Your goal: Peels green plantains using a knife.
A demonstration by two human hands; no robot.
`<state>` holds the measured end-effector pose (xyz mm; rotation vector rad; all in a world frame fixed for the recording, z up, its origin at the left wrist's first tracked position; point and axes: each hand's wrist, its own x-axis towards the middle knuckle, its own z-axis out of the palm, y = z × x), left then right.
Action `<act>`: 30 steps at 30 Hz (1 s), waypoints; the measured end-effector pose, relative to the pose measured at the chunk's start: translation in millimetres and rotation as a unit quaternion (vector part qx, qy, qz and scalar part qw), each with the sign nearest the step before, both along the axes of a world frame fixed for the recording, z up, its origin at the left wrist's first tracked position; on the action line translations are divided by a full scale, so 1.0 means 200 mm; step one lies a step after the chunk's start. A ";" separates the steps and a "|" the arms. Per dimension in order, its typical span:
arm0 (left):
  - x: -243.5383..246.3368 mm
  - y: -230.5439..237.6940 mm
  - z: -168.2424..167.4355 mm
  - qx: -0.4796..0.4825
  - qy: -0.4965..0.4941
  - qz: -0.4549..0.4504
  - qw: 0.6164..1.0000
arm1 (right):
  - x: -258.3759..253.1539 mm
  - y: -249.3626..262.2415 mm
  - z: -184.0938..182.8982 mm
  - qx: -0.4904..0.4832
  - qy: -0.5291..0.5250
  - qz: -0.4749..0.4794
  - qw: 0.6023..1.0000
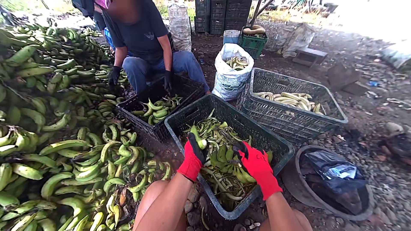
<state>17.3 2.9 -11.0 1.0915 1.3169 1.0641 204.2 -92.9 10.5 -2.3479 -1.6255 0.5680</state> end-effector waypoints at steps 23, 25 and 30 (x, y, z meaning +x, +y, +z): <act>0.11 -0.07 -0.02 -0.001 -0.230 -0.139 0.963 | 0.11 0.10 0.06 0.026 0.060 -0.143 0.988; 0.10 0.01 -0.04 0.000 -0.233 -0.119 0.965 | 0.01 0.04 0.03 0.016 0.083 -0.055 0.995; 0.10 0.11 -0.04 0.082 -0.064 -0.016 0.994 | -0.25 -0.12 0.04 -0.024 0.021 0.037 0.999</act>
